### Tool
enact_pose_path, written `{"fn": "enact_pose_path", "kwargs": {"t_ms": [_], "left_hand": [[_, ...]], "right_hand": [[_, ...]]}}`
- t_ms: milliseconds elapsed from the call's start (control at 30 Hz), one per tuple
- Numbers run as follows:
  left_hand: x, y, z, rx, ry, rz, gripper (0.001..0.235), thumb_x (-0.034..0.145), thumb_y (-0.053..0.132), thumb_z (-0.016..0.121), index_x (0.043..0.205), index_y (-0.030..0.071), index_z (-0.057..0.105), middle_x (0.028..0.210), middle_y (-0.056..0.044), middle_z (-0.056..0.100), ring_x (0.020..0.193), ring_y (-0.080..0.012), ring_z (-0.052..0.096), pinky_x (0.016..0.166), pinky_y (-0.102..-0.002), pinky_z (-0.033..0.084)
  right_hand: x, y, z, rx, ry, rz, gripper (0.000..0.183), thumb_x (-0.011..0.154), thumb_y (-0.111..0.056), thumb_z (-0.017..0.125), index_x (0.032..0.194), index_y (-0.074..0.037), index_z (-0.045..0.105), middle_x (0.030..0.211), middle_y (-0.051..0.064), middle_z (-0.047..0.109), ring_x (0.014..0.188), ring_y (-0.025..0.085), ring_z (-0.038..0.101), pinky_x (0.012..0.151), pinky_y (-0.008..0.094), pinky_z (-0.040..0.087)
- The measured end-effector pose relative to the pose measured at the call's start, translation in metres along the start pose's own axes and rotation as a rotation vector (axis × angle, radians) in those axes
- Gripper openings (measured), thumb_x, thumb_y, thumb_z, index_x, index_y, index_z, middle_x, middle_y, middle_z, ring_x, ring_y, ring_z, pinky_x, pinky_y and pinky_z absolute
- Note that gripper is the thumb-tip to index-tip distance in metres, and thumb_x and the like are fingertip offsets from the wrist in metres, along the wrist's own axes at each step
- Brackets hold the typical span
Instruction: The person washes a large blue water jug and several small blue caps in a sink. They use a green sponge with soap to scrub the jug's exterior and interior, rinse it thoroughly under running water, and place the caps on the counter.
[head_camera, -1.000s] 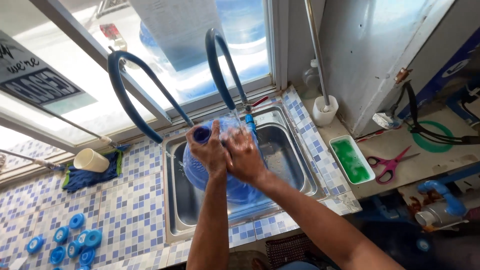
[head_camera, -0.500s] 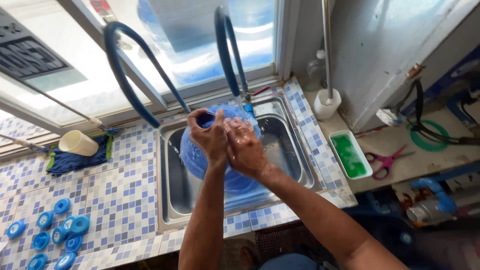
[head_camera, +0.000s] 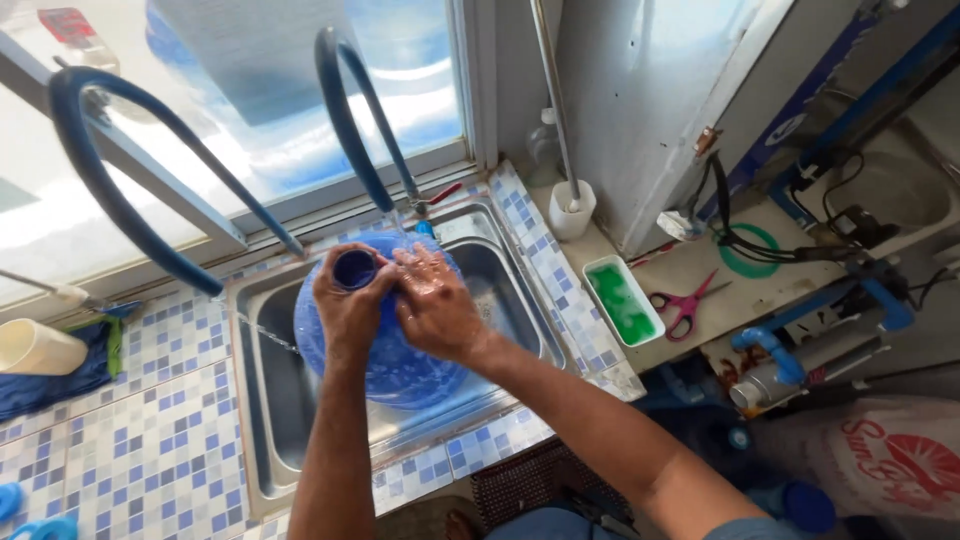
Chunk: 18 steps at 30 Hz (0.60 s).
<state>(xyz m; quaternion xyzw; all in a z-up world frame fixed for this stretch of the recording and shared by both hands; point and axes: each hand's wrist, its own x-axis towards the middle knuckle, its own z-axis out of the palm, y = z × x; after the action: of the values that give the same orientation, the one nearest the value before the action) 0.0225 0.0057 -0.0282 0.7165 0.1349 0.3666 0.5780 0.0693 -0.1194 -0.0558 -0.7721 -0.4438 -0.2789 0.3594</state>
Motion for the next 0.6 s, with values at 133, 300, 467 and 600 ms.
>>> {"fn": "enact_pose_path", "kwargs": {"t_ms": [133, 300, 467, 600], "left_hand": [[-0.001, 0.003, -0.004, -0.077, -0.064, -0.04, 0.03, 0.062, 0.005, 0.091, 0.087, 0.012, 0.076, 0.08, -0.004, 0.074, 0.082, -0.0119, 0.069, 0.084, -0.029, 0.055], [0.001, 0.028, -0.019, -0.042, -0.102, -0.095, 0.043, 0.059, 0.015, 0.1, 0.096, 0.014, 0.078, 0.078, -0.002, 0.075, 0.082, -0.0103, 0.07, 0.084, -0.028, 0.054], [-0.011, 0.026, 0.004, 0.043, 0.541, -0.108, 0.03, 0.071, 0.014, 0.096, 0.087, 0.012, 0.07, 0.08, -0.006, 0.068, 0.078, -0.0134, 0.063, 0.078, -0.031, 0.051], [-0.005, 0.044, -0.01, 0.264, 0.026, -0.138, 0.046, 0.071, 0.035, 0.093, 0.104, 0.015, 0.068, 0.093, -0.011, 0.073, 0.096, -0.0294, 0.071, 0.087, -0.041, 0.051]], "right_hand": [[0.013, 0.046, 0.038, -0.081, -0.086, -0.068, 0.036, 0.088, -0.023, 0.056, 0.118, -0.012, 0.072, 0.106, 0.017, 0.074, 0.108, 0.037, 0.07, 0.102, 0.048, 0.053], [0.016, 0.035, 0.053, -0.103, -0.146, -0.05, 0.031, 0.093, -0.024, 0.05, 0.109, -0.007, 0.071, 0.113, 0.016, 0.071, 0.114, 0.036, 0.065, 0.105, 0.046, 0.05], [-0.007, -0.02, 0.024, -0.028, -0.006, 0.003, 0.045, 0.094, -0.024, 0.053, 0.135, -0.008, 0.065, 0.131, 0.018, 0.066, 0.128, 0.042, 0.059, 0.109, 0.055, 0.045], [0.028, 0.061, 0.058, -0.098, -0.084, -0.221, 0.028, 0.089, -0.019, 0.056, 0.107, -0.005, 0.074, 0.109, 0.018, 0.072, 0.111, 0.04, 0.066, 0.104, 0.051, 0.051]]}}
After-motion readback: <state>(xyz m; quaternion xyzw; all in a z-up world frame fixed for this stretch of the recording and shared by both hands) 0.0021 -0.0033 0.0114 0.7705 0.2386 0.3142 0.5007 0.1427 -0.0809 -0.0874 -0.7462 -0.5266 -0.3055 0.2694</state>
